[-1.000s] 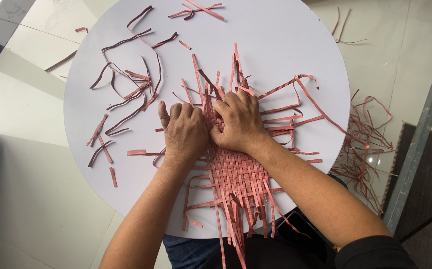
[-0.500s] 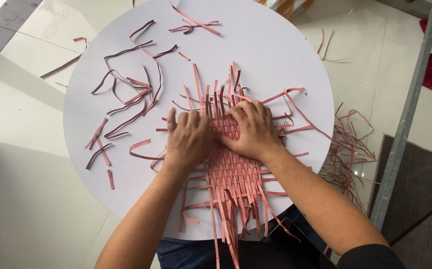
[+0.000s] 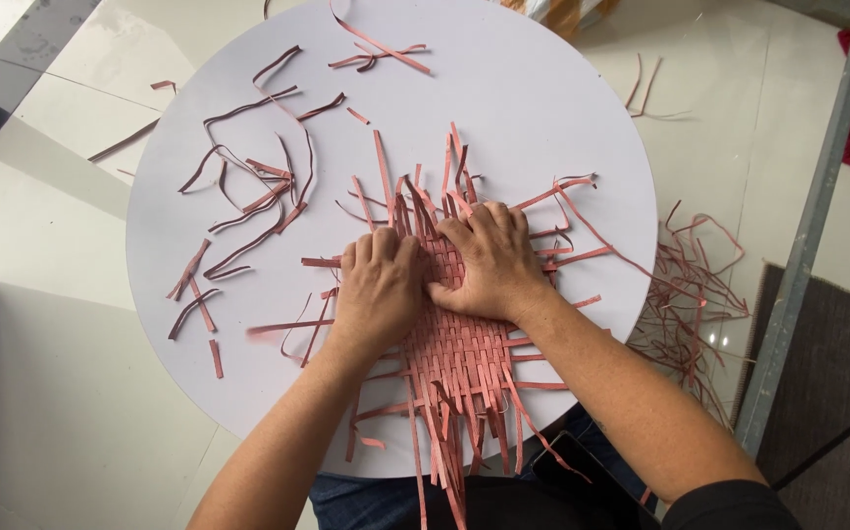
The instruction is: The person is weaving thin pink plastic strips together on a white table to create a rectangular mat.
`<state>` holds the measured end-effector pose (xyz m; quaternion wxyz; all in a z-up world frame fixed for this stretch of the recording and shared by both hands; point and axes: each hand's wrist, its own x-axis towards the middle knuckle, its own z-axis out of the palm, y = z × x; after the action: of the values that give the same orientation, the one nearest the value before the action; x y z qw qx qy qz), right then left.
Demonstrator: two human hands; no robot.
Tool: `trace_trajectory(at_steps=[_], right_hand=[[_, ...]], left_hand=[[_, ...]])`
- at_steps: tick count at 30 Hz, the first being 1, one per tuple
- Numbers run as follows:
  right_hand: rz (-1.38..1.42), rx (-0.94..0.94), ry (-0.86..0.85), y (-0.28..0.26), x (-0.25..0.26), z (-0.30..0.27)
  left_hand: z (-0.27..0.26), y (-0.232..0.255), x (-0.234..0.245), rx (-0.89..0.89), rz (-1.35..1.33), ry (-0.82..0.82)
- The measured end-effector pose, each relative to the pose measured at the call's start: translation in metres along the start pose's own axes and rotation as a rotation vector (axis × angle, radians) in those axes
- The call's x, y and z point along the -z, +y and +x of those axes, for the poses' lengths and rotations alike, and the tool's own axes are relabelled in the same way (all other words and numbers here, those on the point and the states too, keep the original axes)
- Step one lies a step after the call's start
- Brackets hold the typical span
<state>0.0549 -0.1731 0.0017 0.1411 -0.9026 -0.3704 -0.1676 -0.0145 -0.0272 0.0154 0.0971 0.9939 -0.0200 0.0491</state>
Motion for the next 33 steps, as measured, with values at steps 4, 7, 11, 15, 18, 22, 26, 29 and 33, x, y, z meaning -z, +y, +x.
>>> trace_trajectory(at_steps=[4, 7, 11, 15, 18, 22, 26, 29, 33], right_hand=[[0.028, 0.003, 0.001, -0.003, 0.008, 0.004], [0.047, -0.006, 0.023, -0.003, 0.011, 0.004], [0.064, 0.002, 0.039, -0.005, 0.015, 0.007], [0.07, 0.005, 0.063, -0.006, 0.016, 0.008], [0.073, 0.006, 0.061, -0.007, 0.018, 0.009], [0.071, 0.016, 0.06, -0.004, 0.014, 0.007], [0.054, 0.022, 0.039, -0.002, 0.003, 0.003], [0.048, 0.031, 0.026, -0.001, 0.005, 0.001], [0.076, 0.022, 0.002, 0.003, 0.006, -0.001]], left_hand=[[0.001, -0.001, -0.005, 0.008, 0.023, 0.054], [0.0, 0.001, -0.006, 0.011, 0.023, 0.084], [-0.001, 0.0, -0.01, -0.012, 0.108, 0.183], [-0.001, -0.001, -0.014, -0.004, 0.146, 0.273], [-0.002, 0.003, -0.008, 0.029, 0.119, 0.211], [-0.001, 0.003, -0.01, 0.035, 0.099, 0.177], [-0.001, -0.001, -0.016, 0.057, 0.055, 0.165], [-0.003, 0.002, -0.008, 0.013, 0.07, 0.263], [-0.004, -0.009, -0.027, -0.034, 0.084, 0.305]])
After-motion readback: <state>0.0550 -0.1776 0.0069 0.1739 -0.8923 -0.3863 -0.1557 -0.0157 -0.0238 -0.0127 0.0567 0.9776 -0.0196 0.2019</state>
